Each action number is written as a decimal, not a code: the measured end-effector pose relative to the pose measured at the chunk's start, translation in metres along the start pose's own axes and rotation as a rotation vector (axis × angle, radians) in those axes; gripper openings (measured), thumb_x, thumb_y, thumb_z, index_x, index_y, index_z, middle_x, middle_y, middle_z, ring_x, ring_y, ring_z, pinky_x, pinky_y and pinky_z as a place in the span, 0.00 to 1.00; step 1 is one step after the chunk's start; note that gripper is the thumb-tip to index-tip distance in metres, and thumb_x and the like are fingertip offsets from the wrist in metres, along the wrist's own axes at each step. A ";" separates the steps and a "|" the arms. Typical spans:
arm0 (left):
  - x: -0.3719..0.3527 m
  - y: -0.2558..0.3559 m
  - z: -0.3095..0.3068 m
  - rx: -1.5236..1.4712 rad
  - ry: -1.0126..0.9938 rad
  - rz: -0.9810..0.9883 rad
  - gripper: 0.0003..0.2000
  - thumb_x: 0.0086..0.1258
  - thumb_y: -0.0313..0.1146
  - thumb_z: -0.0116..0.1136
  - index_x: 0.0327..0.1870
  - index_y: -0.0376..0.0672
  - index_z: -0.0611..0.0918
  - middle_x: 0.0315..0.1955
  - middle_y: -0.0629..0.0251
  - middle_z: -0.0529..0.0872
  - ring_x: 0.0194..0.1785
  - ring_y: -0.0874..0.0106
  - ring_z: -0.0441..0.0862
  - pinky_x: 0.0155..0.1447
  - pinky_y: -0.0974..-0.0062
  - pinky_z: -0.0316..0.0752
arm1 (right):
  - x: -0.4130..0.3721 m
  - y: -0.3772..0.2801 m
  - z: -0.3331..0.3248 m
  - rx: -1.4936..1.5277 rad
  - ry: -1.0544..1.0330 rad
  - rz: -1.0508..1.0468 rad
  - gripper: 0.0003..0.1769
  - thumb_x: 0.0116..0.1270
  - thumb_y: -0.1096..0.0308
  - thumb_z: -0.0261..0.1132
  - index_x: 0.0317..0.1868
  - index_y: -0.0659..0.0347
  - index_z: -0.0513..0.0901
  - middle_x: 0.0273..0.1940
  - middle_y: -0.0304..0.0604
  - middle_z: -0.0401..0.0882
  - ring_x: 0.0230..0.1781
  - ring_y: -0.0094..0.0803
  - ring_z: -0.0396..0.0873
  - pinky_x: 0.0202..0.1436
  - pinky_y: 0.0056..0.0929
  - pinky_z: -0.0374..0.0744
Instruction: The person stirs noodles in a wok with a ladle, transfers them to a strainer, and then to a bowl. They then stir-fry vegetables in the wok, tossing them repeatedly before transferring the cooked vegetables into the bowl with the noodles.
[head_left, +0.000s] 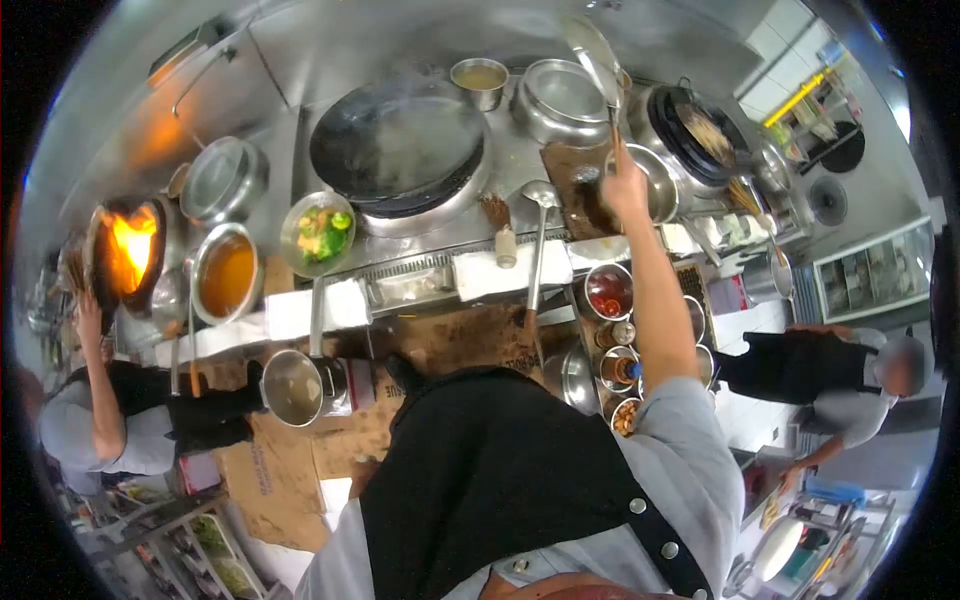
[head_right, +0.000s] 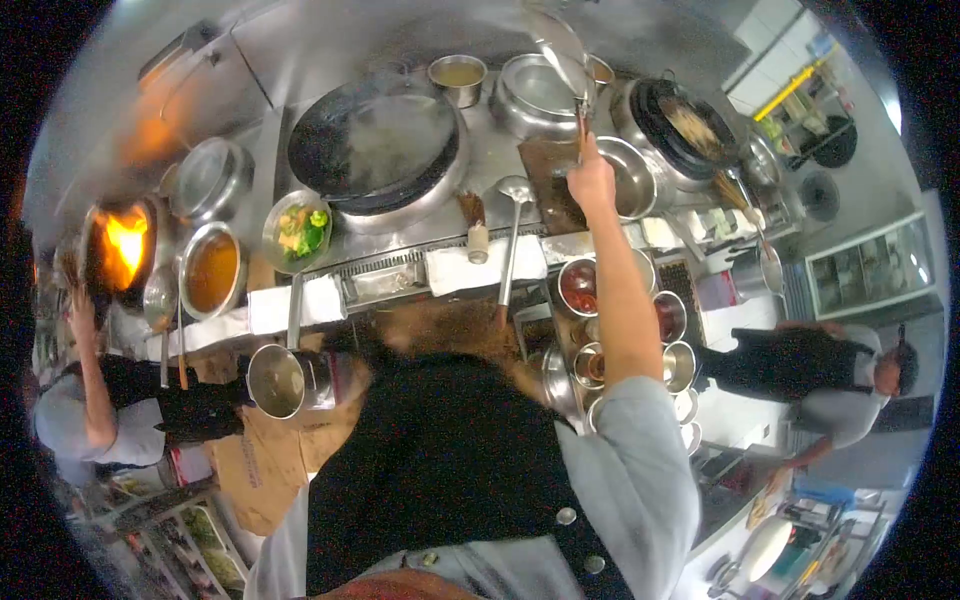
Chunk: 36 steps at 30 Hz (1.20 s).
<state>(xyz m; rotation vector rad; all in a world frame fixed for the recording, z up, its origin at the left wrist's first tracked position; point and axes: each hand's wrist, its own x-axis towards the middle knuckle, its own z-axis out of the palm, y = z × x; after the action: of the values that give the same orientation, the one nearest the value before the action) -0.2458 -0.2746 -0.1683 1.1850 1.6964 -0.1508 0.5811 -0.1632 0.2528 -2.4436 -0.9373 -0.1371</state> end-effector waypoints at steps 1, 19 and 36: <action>-0.001 0.007 0.002 -0.003 0.015 0.018 0.10 0.62 0.36 0.72 0.38 0.40 0.88 0.32 0.57 0.91 0.33 0.60 0.88 0.36 0.59 0.80 | 0.003 0.004 -0.011 -0.130 -0.103 0.050 0.38 0.67 0.71 0.61 0.80 0.56 0.68 0.54 0.61 0.87 0.54 0.59 0.86 0.59 0.51 0.82; -0.063 0.026 0.043 0.173 0.254 -0.039 0.25 0.60 0.49 0.73 0.47 0.34 0.88 0.43 0.46 0.92 0.50 0.54 0.91 0.53 0.57 0.84 | -0.138 0.207 -0.032 1.073 -0.469 0.604 0.20 0.82 0.46 0.58 0.52 0.56 0.78 0.21 0.36 0.74 0.14 0.27 0.70 0.18 0.27 0.69; -0.061 -0.032 0.080 -0.047 0.455 0.132 0.21 0.54 0.43 0.74 0.47 0.42 0.90 0.43 0.45 0.92 0.48 0.49 0.90 0.54 0.54 0.84 | -0.220 -0.029 0.072 0.286 -0.654 -0.505 0.27 0.77 0.62 0.65 0.73 0.63 0.77 0.46 0.50 0.90 0.43 0.35 0.86 0.52 0.34 0.82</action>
<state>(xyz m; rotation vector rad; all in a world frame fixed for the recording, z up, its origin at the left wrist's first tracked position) -0.2182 -0.3763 -0.1724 1.3625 1.9884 0.2575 0.3895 -0.2403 0.1445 -1.9527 -1.7050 0.6154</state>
